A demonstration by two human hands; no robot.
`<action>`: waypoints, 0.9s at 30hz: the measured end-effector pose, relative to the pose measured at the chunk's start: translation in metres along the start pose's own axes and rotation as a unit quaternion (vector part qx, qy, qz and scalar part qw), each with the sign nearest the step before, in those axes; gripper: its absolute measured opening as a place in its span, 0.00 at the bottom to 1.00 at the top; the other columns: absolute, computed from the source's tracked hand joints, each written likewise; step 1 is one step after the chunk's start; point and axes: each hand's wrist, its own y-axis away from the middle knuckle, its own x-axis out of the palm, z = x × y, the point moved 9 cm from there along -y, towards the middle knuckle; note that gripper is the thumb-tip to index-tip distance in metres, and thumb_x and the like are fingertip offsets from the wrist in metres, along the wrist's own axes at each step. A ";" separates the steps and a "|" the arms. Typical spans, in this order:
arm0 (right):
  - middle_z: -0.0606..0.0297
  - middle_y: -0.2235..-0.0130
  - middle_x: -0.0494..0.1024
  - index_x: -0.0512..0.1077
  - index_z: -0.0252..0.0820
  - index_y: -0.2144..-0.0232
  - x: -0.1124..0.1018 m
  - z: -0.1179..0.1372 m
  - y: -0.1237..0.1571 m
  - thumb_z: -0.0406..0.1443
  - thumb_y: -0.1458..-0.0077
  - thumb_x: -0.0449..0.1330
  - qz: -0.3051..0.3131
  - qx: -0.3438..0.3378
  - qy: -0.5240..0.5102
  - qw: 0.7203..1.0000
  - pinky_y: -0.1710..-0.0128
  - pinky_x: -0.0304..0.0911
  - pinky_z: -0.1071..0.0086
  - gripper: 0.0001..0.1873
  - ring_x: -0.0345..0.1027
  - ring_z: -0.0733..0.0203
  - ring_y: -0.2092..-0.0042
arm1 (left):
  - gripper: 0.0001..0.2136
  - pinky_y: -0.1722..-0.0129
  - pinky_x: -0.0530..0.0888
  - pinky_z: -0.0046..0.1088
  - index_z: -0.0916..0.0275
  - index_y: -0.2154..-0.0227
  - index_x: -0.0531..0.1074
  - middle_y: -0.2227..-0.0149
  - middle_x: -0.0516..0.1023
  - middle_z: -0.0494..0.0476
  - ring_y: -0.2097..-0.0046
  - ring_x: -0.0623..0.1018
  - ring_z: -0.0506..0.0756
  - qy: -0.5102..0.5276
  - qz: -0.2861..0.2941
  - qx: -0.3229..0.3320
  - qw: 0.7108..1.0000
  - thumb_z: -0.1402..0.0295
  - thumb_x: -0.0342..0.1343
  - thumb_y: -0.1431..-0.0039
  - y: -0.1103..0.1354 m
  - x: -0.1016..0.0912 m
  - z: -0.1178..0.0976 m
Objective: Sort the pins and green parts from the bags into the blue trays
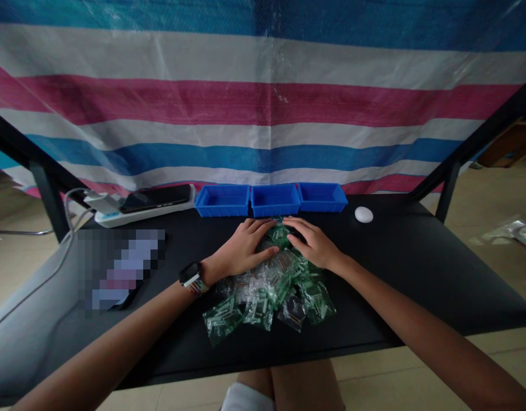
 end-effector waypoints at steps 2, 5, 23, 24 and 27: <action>0.56 0.36 0.77 0.73 0.49 0.39 0.004 -0.003 -0.001 0.39 0.28 0.56 0.012 0.004 -0.019 1.000 0.29 0.63 0.48 0.19 0.69 0.49 0.32 | 0.28 0.32 0.68 0.53 0.59 0.31 0.66 0.33 0.72 0.67 0.34 0.70 0.68 0.001 0.003 0.008 1.000 0.50 0.54 0.27 0.001 0.000 -0.002; 0.56 0.38 0.79 0.74 0.49 0.39 0.006 -0.004 -0.001 0.37 0.28 0.56 0.018 -0.001 -0.032 0.999 0.31 0.65 0.49 0.19 0.71 0.50 0.34 | 0.25 0.34 0.70 0.50 0.62 0.35 0.69 0.37 0.74 0.67 0.37 0.72 0.67 0.002 0.004 0.008 1.000 0.51 0.53 0.26 0.005 -0.002 -0.003; 0.49 0.20 0.41 0.54 0.46 0.23 0.019 0.105 0.123 0.54 0.38 0.67 0.129 -0.125 0.203 0.963 0.27 0.51 0.32 0.50 0.38 0.30 0.21 | 0.28 0.29 0.60 0.55 0.52 0.26 0.61 0.25 0.62 0.62 0.26 0.62 0.70 0.016 0.033 0.089 0.995 0.55 0.52 0.25 0.028 -0.018 -0.027; 0.48 0.19 0.38 0.52 0.47 0.22 0.020 0.103 0.123 0.56 0.38 0.67 0.129 -0.117 0.215 0.961 0.27 0.50 0.30 0.52 0.36 0.29 0.21 | 0.28 0.28 0.59 0.57 0.51 0.26 0.61 0.24 0.60 0.61 0.25 0.59 0.71 0.010 0.044 0.103 0.994 0.55 0.52 0.25 0.028 -0.015 -0.031; 0.47 0.19 0.35 0.48 0.47 0.21 0.022 0.091 0.114 0.58 0.39 0.67 0.127 -0.092 0.234 0.959 0.27 0.47 0.29 0.56 0.33 0.28 0.20 | 0.30 0.27 0.55 0.61 0.49 0.25 0.60 0.22 0.57 0.60 0.23 0.54 0.74 -0.003 0.063 0.129 0.990 0.52 0.53 0.26 0.025 -0.005 -0.036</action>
